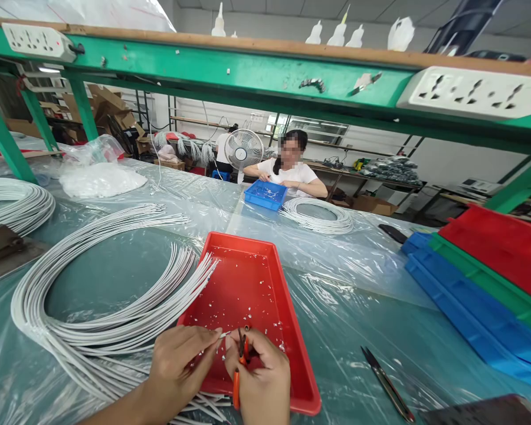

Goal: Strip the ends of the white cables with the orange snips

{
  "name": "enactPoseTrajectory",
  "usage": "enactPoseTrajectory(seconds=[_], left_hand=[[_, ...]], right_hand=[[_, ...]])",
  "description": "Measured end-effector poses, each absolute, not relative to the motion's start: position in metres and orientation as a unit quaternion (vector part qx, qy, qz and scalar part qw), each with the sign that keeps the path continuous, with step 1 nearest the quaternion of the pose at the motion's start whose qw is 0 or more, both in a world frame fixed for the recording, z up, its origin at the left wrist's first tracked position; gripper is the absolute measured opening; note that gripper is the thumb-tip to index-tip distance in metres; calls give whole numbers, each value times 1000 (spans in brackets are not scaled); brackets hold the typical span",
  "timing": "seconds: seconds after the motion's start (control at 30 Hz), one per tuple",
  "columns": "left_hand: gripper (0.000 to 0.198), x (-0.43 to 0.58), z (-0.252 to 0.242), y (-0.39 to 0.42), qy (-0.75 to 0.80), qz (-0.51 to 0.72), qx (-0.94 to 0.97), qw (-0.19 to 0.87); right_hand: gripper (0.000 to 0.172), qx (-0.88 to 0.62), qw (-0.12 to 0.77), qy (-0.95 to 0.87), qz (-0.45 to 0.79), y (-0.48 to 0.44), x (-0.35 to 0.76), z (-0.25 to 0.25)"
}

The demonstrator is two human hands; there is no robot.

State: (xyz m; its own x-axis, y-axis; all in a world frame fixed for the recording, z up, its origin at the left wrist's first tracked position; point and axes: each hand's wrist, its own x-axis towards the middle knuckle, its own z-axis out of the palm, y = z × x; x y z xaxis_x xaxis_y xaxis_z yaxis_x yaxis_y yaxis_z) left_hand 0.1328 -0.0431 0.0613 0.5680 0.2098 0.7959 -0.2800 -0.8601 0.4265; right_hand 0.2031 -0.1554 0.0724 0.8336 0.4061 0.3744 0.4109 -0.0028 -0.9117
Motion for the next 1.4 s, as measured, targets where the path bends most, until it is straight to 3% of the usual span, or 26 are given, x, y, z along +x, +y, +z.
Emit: enactPoseTrajectory(seconds=[0.5, 0.8, 1.07, 1.4], left_hand=[[16, 132, 62, -42, 0, 431, 836, 340], [18, 131, 66, -42, -15, 458, 844, 278], [19, 130, 60, -42, -35, 452, 862, 228], [18, 130, 63, -44, -26, 446, 846, 290]], right_hand=[[11, -691, 649, -318, 17, -156, 210, 65], [9, -684, 665, -301, -5, -154, 200, 75], [17, -735, 584, -342, -37, -159, 202, 72], [19, -723, 606, -331, -7, -156, 202, 70]])
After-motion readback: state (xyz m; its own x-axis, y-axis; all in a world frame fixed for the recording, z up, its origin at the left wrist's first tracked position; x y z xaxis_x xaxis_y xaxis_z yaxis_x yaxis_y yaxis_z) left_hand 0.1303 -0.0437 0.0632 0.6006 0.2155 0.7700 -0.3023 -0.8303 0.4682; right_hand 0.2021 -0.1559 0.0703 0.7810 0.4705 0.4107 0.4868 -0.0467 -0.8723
